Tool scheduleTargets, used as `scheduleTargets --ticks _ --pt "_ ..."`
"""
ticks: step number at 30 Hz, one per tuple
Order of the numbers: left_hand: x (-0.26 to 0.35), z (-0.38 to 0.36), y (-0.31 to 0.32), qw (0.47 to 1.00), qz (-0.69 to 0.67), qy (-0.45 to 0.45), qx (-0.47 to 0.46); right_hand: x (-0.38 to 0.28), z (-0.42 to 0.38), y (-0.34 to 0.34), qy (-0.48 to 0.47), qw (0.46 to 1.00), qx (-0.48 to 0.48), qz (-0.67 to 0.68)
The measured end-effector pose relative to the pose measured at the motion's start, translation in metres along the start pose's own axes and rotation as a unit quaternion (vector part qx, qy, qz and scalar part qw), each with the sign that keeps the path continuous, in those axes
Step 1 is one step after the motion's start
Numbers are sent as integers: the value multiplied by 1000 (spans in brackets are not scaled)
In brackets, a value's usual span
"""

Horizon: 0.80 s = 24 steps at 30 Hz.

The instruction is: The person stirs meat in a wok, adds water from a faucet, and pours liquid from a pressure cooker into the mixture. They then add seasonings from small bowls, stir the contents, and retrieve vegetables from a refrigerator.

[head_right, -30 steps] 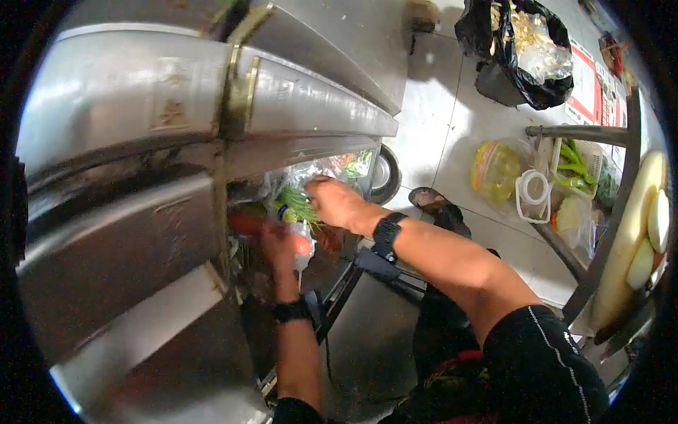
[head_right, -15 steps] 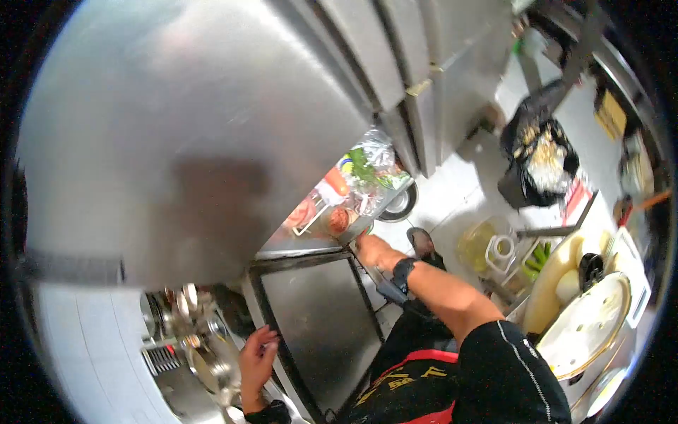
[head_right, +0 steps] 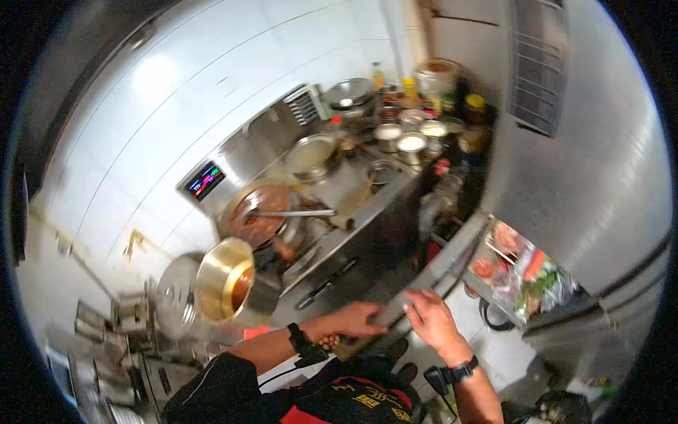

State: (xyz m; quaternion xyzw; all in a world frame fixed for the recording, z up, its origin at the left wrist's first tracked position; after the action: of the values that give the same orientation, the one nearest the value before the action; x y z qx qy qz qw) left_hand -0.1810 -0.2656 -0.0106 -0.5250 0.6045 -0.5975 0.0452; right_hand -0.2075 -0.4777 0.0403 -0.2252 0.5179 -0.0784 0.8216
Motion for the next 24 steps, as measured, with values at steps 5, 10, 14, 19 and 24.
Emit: scheduleTargets --ticks 5,10,14,19,24 --pt "-16 -37 56 968 -202 -3 -151 3 -68 -3 -12 968 -148 -202" --pt "-94 -115 81 966 -219 -77 -113 24 -119 -54 241 891 -208 -323" --pt "-193 -185 114 964 -183 -176 -79 49 -116 -65 342 787 -318 -404" --pt "-230 -302 72 792 -478 -316 212 67 -25 20 210 777 -429 -410" --pt "-323 -406 149 562 -419 -477 530 101 82 145 -10 720 -547 -426"
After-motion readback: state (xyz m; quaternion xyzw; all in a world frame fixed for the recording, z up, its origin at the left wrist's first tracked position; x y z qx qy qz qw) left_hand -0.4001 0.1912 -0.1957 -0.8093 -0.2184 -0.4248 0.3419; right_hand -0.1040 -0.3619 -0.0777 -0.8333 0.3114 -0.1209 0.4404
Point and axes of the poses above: each hand's wrist, its own z-axis towards the middle knuckle, its own y-axis out of the palm, x = y × z, the point moved 3 cm from there along z, towards the middle knuckle, and after that the axes turned 11 degrees about z, right-handed, at the moved point
